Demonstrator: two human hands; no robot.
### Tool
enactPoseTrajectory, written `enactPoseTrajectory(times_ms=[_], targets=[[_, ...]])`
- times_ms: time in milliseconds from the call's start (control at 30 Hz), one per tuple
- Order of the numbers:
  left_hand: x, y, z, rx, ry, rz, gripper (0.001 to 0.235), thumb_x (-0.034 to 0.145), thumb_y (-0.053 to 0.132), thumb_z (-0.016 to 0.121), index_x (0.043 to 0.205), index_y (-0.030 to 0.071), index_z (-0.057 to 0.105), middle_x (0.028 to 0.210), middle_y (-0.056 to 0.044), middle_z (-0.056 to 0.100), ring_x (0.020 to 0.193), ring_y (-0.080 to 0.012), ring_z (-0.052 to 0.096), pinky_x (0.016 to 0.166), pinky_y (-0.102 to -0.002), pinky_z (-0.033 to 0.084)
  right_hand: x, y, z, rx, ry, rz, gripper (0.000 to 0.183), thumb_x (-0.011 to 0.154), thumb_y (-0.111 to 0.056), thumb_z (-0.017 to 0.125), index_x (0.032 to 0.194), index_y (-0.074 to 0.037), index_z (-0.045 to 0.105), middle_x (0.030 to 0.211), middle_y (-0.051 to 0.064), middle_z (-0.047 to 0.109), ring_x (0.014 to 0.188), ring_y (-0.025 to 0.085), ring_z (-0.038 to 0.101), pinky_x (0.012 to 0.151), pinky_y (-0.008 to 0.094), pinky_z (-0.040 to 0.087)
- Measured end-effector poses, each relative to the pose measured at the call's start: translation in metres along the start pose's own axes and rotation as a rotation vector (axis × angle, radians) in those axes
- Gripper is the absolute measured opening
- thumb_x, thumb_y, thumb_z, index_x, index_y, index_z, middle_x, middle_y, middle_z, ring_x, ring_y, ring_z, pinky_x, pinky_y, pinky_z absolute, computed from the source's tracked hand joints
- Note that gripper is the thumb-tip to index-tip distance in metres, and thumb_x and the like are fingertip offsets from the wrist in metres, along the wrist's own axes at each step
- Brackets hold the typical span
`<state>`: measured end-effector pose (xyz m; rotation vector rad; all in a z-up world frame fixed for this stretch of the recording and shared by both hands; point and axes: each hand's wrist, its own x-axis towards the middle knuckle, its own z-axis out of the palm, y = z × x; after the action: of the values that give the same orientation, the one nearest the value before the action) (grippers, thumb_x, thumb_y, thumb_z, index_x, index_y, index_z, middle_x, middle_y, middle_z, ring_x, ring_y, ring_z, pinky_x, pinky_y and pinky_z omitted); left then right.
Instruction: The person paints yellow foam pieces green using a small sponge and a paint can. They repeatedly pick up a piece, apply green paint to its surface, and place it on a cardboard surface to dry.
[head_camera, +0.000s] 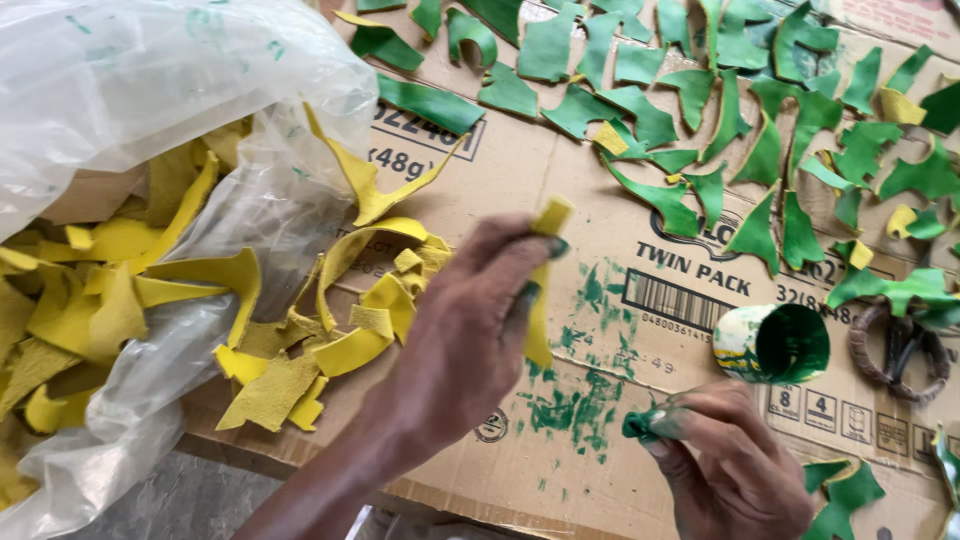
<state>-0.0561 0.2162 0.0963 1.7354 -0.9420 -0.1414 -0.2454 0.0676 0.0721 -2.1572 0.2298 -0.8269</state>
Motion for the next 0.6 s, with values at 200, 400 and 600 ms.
enactPoseTrajectory(times_ms=[200,400,600], targets=[[-0.013,-0.05,0.055,0.154,-0.233,-0.049,0.054,0.091,-0.013,0.055,0.143,-0.004,0.048,0.151,-0.03,0.041,0.143,-0.0426,0.048,0.121,-0.043,0.048,-0.013,0.011,-0.01,-0.066,0.117,0.103,0.025,0.079,0.004,0.081,0.1,0.002,0.067,0.089,0.008,0.066,0.083,0.016,0.064,0.076,0.025,0.052],[-0.027,-0.076,0.084,0.646,-0.691,-0.083,0.079,0.101,0.048,0.036,0.158,0.006,0.002,0.167,-0.014,-0.011,0.154,-0.0307,-0.011,0.123,-0.046,-0.01,-0.032,0.036,-0.007,0.523,0.025,0.166,0.008,0.091,-0.002,0.077,0.095,0.003,0.071,0.089,0.01,0.07,0.088,0.019,0.064,0.095,0.042,0.054],[0.011,-0.081,0.104,0.73,-0.648,-0.078,0.078,0.102,0.057,0.024,0.16,0.013,-0.004,0.166,-0.016,-0.016,0.153,-0.0341,-0.016,0.12,-0.051,-0.012,-0.033,0.042,0.002,0.609,-0.13,0.195,0.018,0.086,-0.011,0.081,0.094,0.001,0.071,0.088,0.01,0.069,0.092,0.024,0.065,0.106,0.054,0.053]])
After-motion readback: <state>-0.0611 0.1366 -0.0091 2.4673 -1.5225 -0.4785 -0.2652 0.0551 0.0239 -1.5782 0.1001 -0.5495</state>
